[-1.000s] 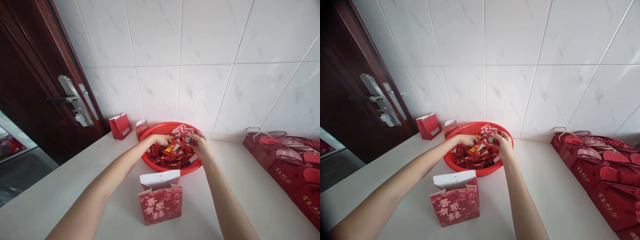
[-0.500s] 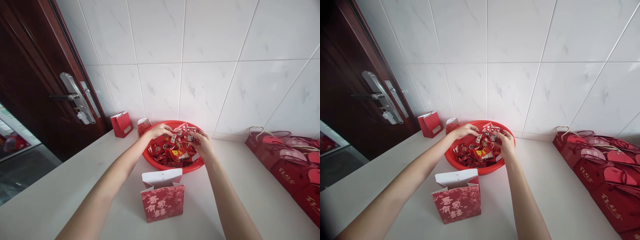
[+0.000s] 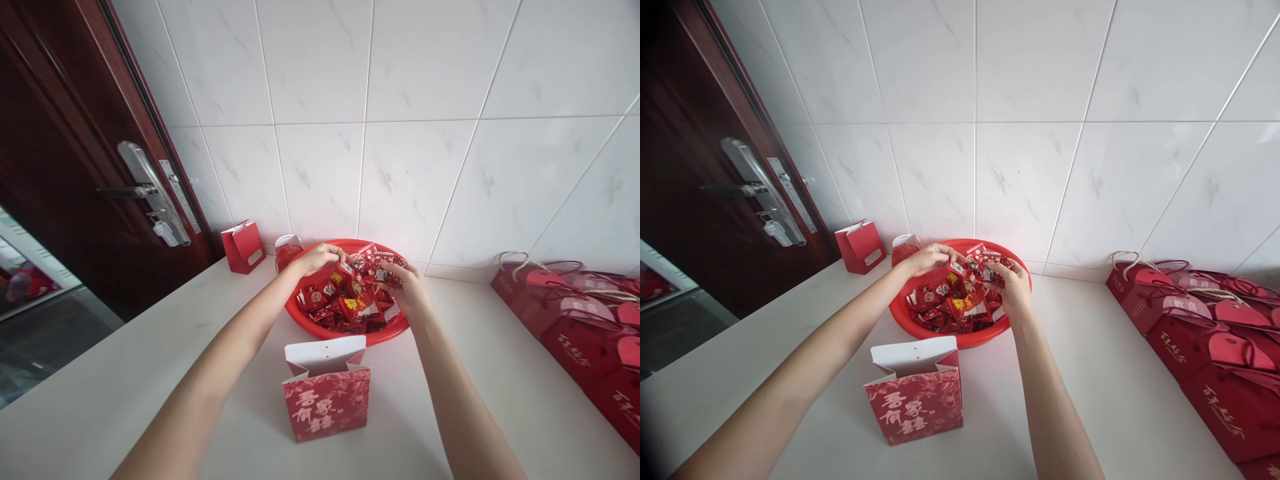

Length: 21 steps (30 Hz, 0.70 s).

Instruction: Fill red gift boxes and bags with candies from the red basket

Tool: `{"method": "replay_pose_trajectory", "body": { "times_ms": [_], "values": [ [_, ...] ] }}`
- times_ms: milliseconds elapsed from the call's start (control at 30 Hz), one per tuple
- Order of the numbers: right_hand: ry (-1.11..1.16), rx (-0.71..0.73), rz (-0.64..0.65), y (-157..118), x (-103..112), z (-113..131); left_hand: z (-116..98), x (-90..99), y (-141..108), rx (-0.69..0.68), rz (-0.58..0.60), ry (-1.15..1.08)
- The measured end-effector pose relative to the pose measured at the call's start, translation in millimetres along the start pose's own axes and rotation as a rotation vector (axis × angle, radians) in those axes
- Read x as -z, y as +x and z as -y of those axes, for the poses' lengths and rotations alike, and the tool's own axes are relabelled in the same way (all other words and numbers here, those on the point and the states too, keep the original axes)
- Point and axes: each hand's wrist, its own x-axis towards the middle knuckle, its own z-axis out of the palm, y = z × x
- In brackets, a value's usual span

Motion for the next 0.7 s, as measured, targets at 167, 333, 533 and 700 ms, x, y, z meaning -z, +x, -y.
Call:
{"method": "replay_pose_trajectory", "body": {
  "times_ms": [167, 333, 533, 700],
  "values": [
    [0.015, -0.011, 0.0, -2.2, -1.4, 2.1, 1.1, -0.7, 0.8, -0.035, -0.052, 0.004],
    [0.019, -0.009, 0.022, -2.3, -0.7, 1.9, -1.4, -3.1, 1.4, -0.03, -0.1, -0.009],
    [0.012, -0.001, 0.022, -0.7, 0.6, 0.6, -1.8, -3.3, 0.6, 0.007, -0.122, 0.001],
    [-0.009, 0.026, 0.029, 0.8, 1.5, -0.1, -4.6, -1.5, -1.3, 0.017, -0.155, -0.004]
  ]
}}
